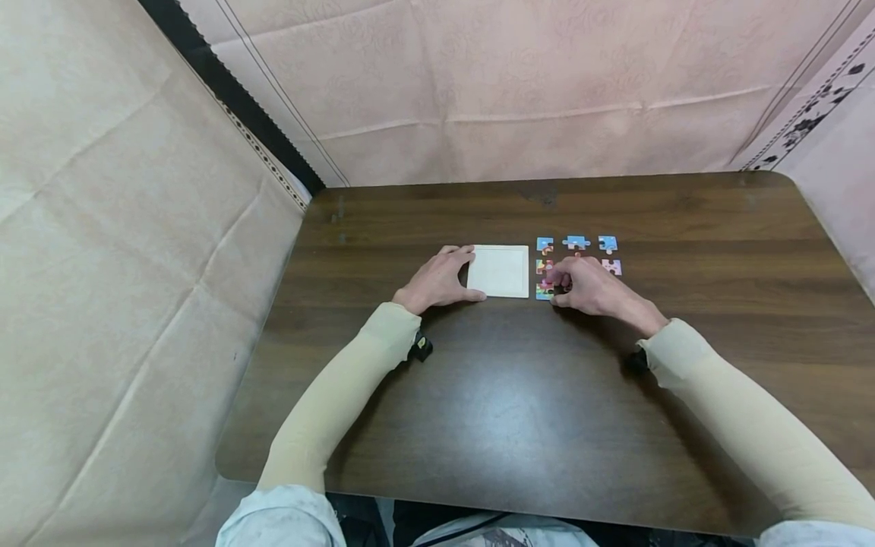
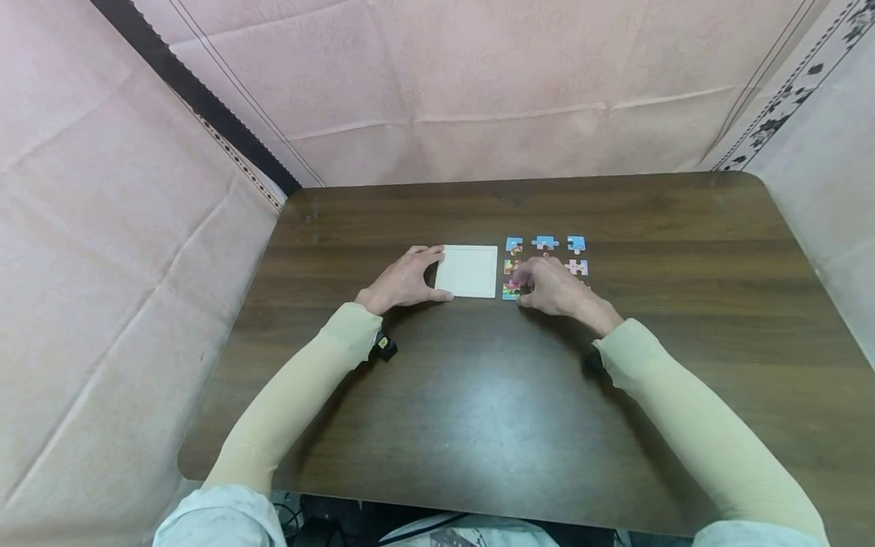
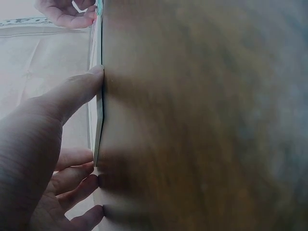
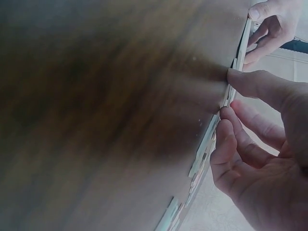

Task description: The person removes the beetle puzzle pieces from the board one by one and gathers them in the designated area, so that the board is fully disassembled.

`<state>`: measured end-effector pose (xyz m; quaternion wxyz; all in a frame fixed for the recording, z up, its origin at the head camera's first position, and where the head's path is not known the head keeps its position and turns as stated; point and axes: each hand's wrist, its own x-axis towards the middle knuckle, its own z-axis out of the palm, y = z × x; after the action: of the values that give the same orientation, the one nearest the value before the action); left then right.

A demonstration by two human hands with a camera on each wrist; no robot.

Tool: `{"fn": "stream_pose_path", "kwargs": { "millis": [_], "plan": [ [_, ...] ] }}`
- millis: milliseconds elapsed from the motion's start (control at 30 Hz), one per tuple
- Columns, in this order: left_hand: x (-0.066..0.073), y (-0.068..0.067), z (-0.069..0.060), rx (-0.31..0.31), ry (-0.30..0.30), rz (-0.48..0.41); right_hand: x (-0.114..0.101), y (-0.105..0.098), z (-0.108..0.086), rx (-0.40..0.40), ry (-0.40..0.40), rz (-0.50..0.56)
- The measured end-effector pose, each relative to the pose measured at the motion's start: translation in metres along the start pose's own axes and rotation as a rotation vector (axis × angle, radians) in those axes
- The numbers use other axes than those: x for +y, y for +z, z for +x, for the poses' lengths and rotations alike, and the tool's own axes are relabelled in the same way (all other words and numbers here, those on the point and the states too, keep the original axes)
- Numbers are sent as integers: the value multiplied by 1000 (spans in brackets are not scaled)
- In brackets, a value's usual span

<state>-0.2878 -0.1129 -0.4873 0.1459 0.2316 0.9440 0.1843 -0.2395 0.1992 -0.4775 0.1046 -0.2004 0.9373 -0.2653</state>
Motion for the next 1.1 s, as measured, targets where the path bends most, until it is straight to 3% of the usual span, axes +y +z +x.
{"fn": "stream_pose_path", "kwargs": {
  "millis": [833, 1100],
  "plan": [
    [-1, 0, -1, -12, 8, 13, -2, -1, -3, -18, 23, 7],
    [-1, 0, -2, -2, 10, 13, 2, -10, -4, 66, 74, 25]
  ]
}}
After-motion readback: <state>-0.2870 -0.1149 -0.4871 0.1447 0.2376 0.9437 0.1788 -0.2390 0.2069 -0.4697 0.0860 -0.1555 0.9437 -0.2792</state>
